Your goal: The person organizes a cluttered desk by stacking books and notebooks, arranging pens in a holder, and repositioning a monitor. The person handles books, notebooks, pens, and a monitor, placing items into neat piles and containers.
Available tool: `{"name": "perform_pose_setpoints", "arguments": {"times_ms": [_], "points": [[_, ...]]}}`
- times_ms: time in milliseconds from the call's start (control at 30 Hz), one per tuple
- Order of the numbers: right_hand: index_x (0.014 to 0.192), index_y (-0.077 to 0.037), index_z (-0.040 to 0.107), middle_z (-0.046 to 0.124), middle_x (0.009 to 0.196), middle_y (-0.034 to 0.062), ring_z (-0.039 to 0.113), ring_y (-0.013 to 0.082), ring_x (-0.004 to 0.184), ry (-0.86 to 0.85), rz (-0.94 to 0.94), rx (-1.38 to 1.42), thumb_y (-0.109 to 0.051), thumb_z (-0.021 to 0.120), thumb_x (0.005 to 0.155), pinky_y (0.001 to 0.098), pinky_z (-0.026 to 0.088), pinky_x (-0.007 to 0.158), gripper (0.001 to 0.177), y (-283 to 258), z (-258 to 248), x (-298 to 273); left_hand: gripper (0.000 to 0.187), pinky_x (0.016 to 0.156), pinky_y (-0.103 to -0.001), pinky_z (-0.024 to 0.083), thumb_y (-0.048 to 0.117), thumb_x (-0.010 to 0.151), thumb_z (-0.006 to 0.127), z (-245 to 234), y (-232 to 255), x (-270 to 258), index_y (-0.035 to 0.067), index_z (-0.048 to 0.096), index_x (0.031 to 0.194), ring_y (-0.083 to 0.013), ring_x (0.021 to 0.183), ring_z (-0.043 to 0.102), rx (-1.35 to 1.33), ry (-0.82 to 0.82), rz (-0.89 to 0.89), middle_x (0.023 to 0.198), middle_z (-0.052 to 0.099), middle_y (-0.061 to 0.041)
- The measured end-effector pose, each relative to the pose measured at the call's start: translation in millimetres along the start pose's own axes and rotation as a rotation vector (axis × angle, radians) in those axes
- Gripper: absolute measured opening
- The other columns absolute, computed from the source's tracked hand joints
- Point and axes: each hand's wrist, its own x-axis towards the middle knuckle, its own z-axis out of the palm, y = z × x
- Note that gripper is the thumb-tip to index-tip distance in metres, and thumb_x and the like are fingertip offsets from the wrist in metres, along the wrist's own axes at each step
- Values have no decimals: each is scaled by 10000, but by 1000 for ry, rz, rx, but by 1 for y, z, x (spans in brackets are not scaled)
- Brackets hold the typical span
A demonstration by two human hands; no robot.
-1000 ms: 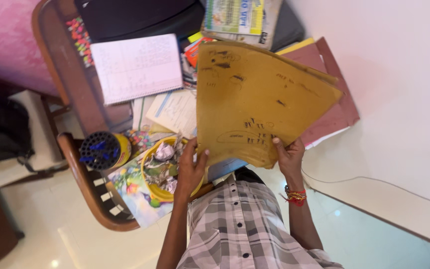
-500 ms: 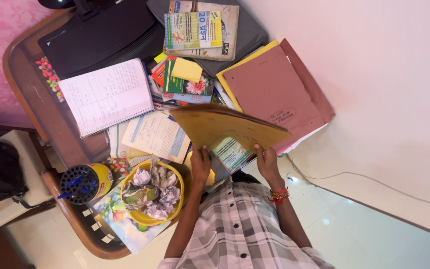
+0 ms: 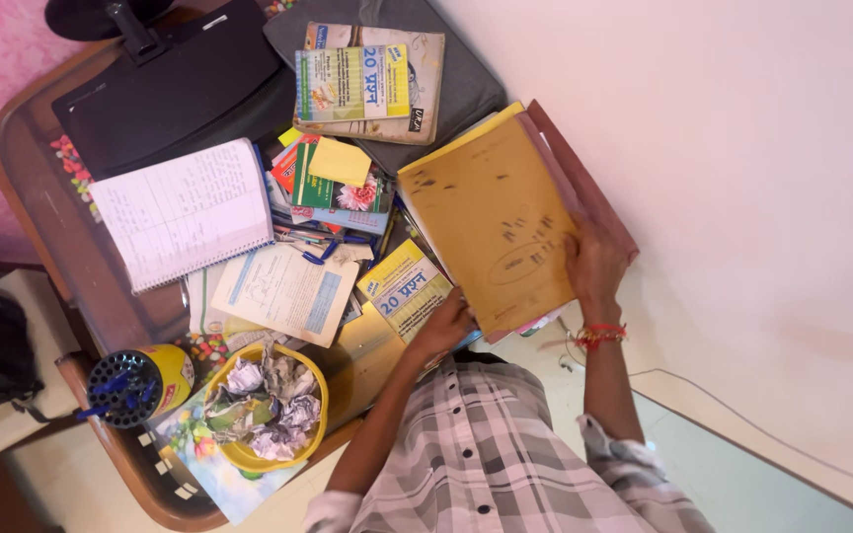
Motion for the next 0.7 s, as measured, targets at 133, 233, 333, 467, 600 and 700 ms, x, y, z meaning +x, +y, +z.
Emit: {"name": "perform_pose_setpoints", "arguments": {"times_ms": [133,233,333,467,600,700], "points": [[1281,-107,708,752,1096,139,677,361,991,-39,113,-58,-156,778,897,621,431,881,393,30,17,18,434,907,-485,533,193,1031,593,43,13,25,15,446,1398,-446,1087,666,410,334,-93,1216,660,-265],[1367,-84,651,709,1178,158,620,386,1102,8,72,-23,-130,729,950,537,478,951,427,38,22,15,591,831,-514,524,114,925,643,55,42,20,-37,344,1412,-478,1035,606,336,593,73,1215,555,-318],[1414,-33,587,647,1274,193,568,408,1205,94,-44,-5,-110,714,943,555,423,1031,494,28,21,7,575,851,-506,520,40,876,666,47,67,16,-20,399,1382,-463,1049,594,280,666,222,1178,571,-309],[1386,-42,547,575,1351,214,500,409,1277,-57,-185,172,-259,686,975,548,381,1094,485,-16,17,-23,496,908,-483,527,30,912,631,39,75,22,13,465,1380,-436,1090,638,214,556,118,1202,629,-272],[1429,-79,536,456,1515,224,364,436,1414,-225,-288,114,-357,608,938,579,277,1142,569,-45,27,-58,557,919,-471,528,25,913,640,59,50,36,-17,398,1413,-447,1105,624,271,500,146,1190,622,-283],[1485,-119,525,400,1604,184,323,423,1484,-290,-254,65,-340,537,989,589,244,1181,543,-43,49,-70,686,918,-454,527,-13,883,613,52,33,36,-20,321,1503,-422,1064,636,339,537,273,1234,584,-277]]}}
